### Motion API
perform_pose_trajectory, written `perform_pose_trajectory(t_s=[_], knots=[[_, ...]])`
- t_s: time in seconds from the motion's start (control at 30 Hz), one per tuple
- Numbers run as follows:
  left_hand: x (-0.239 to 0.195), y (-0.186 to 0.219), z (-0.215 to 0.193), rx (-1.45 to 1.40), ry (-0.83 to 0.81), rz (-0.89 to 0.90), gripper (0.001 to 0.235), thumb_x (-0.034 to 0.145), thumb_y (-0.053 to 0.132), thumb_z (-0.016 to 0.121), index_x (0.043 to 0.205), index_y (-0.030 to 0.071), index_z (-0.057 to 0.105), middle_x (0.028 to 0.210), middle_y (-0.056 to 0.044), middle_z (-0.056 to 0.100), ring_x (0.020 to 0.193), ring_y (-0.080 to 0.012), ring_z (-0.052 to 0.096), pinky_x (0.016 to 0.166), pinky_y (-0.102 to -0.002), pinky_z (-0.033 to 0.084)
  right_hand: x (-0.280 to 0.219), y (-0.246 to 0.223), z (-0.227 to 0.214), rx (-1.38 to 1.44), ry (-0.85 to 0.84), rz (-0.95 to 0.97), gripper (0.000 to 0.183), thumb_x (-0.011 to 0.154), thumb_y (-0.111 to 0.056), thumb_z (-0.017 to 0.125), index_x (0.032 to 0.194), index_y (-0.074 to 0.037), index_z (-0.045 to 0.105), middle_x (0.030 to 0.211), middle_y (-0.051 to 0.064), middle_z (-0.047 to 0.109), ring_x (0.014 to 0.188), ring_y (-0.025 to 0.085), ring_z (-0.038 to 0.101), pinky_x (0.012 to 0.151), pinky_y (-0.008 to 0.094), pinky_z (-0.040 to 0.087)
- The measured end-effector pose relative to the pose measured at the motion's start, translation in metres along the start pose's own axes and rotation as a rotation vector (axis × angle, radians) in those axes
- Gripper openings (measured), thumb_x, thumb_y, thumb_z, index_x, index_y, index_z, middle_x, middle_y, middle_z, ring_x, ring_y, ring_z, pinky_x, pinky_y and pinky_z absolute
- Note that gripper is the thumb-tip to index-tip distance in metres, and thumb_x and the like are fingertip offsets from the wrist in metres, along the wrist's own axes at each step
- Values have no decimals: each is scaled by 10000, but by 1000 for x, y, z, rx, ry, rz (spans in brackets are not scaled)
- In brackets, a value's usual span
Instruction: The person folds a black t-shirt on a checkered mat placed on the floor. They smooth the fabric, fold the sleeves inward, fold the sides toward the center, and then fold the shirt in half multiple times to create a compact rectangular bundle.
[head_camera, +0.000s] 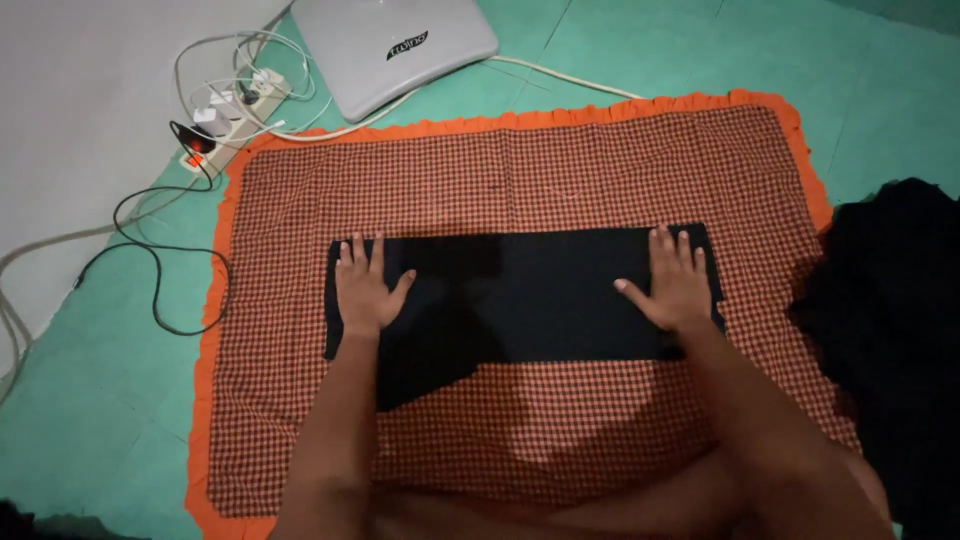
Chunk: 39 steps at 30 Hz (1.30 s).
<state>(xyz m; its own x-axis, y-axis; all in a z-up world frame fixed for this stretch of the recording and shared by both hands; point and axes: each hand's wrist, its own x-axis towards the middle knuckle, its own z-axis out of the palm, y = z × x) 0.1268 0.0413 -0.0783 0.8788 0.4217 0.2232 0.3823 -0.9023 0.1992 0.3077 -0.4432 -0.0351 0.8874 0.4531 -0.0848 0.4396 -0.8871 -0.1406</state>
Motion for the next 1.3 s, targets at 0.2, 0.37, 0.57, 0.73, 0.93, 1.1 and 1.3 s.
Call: perform_pose_trajectory(t_s=[0.2,0.37,0.57,0.73,0.93,1.1,1.3], knots=[[-1,13,-20,53,-200,-81,1068,840,873,360,1664,208,223,1698,-192,232,1561,-415,200,1267,-538,199,11,19,8,-139,-77,321,1147,893,-910,217,1668,-65,168,1725,195,153,1554,478,154,1238,647,139],[0,15,-20,4,-177,-103,1182,831,877,395,1654,60,165,1705,-211,180,1568,-407,176,1285,-523,164,34,-73,22,-50,399,-211,940,940,-607,591,1560,77,408,1525,362,446,1408,577,382,1155,715,211],[-4,15,-22,-29,-98,-53,1234,823,849,480,1625,-38,174,1677,-265,229,1539,-447,246,1269,-551,211,28,-108,24,37,-40,-367,809,1013,-615,400,1649,-144,232,1724,109,149,1573,409,90,1220,645,182],[-1,19,-29,-40,-183,-106,1304,769,856,518,1625,-47,131,1689,-270,168,1560,-426,199,1286,-541,169,20,9,29,-79,220,-241,768,1002,-550,469,1650,-179,291,1709,66,283,1584,315,198,1177,635,247],[8,29,-40,-16,-201,-135,1382,710,935,489,1609,-72,193,1670,-288,227,1556,-429,228,1278,-528,189,24,92,37,-349,-18,127,1034,950,-893,143,1676,-157,134,1741,108,98,1577,432,40,1268,652,-40],[8,99,-47,-144,-15,207,980,787,552,636,1598,87,345,1491,-217,539,1329,-435,553,1099,-625,365,29,-5,34,-34,158,-191,891,981,-599,449,1656,-91,170,1755,89,-16,1553,484,8,1220,680,181],[-30,113,-8,-99,-15,321,752,954,536,546,1577,130,426,1588,-209,430,1463,-434,407,1145,-653,324,9,-50,35,-60,93,-163,878,988,-665,368,1656,-110,236,1722,161,199,1557,449,191,1222,680,184]])
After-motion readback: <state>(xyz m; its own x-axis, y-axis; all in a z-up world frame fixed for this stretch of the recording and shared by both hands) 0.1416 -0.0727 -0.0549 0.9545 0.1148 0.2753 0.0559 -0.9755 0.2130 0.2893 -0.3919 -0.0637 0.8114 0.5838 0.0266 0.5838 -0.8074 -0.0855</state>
